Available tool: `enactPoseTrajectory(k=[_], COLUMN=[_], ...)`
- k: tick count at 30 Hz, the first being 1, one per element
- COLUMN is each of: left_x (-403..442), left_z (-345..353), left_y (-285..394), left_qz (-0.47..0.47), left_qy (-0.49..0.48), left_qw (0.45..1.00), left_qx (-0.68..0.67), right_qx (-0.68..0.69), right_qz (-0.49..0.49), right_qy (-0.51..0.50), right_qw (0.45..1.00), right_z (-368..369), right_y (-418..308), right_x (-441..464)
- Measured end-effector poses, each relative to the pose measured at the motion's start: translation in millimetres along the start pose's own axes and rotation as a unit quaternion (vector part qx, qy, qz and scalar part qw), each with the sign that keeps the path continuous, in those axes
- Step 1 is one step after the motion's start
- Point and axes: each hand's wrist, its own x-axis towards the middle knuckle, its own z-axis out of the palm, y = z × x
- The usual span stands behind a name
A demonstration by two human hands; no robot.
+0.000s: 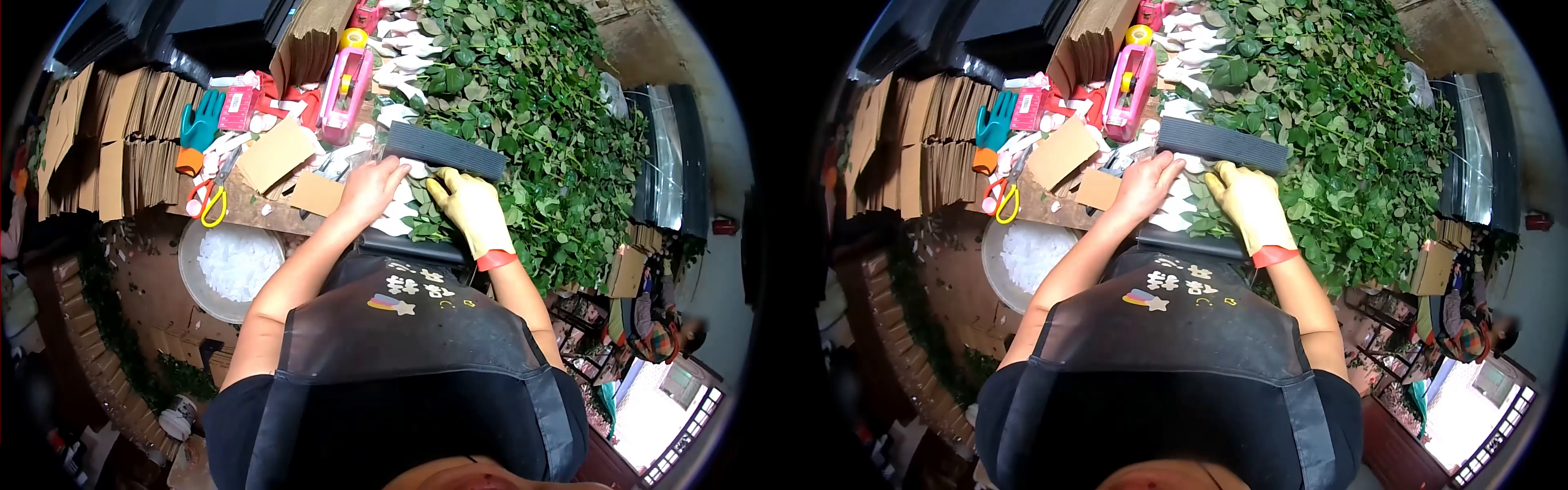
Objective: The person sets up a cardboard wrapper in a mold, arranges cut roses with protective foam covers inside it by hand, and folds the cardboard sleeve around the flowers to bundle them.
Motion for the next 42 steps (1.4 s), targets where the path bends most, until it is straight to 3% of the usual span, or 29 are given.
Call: enactPoseTrajectory(k=[4, 7, 10, 12, 13, 14, 17, 19, 22, 23, 27, 30, 34, 38, 39, 41, 42], left_x=[-8, -20, -41, -33, -33, -36, -17, -5, -3, -5, -5, -11, -20, -20, -15, -12, -20], left_z=[0, -2, -1, -42, -39, -37, -2, 16, 16, 12, 21, 21, 14, 10, -8, -66, -86], left_y=[3, 4, -28, -14, -35, -65, -54, -57, -44, -32, -23, -18, -19, -20, -37, -46, -73], left_qz=[0.032, -0.007, -0.070, -0.050, -0.058, -0.196, -0.153, -0.141, -0.157, -0.133, -0.208, -0.184, -0.244, -0.264, -0.261, -0.230, -0.171], left_qy=[0.049, 0.095, 0.187, 0.261, 0.223, 0.059, 0.005, -0.039, -0.028, 0.010, 0.119, 0.177, 0.226, 0.277, 0.335, 0.362, 0.272], left_qw=[0.996, 0.986, 0.926, 0.936, 0.950, 0.950, 0.979, 0.984, 0.969, 0.973, 0.918, 0.915, 0.811, 0.771, 0.740, 0.755, 0.814], left_qx=[-0.064, -0.140, -0.320, -0.233, -0.213, -0.234, -0.133, -0.098, -0.189, -0.189, -0.316, -0.312, -0.482, -0.509, -0.522, -0.496, -0.484], right_qx=[-0.035, -0.013, 0.005, 0.034, 0.055, 0.054, 0.041, -0.011, -0.080, -0.090, -0.095, -0.077, -0.074, -0.072, -0.070, -0.042, -0.029], right_qz=[0.042, 0.034, 0.026, 0.007, 0.009, 0.023, 0.033, 0.018, 0.015, 0.020, 0.009, 0.003, 0.016, 0.030, 0.029, 0.045, 0.046], right_qy=[-0.026, -0.022, -0.030, -0.020, -0.033, -0.070, -0.119, -0.080, -0.039, -0.042, -0.016, -0.002, 0.002, -0.005, -0.014, -0.027, -0.036], right_qw=[0.998, 0.999, 0.999, 0.999, 0.998, 0.996, 0.992, 0.997, 0.996, 0.995, 0.995, 0.997, 0.997, 0.997, 0.997, 0.998, 0.998], right_z=[20, 20, 16, 14, 11, -1, -7, 5, 25, 27, 33, 36, 43, 42, 46, 36, 30], right_y=[5, 7, 8, 12, 13, 7, 2, -1, -4, -5, -3, -1, -2, -4, 2, -1, -3], right_x=[7, 6, 6, 5, 5, 8, 11, 8, 8, 8, 6, 6, 6, 5, 4, 4, 6])
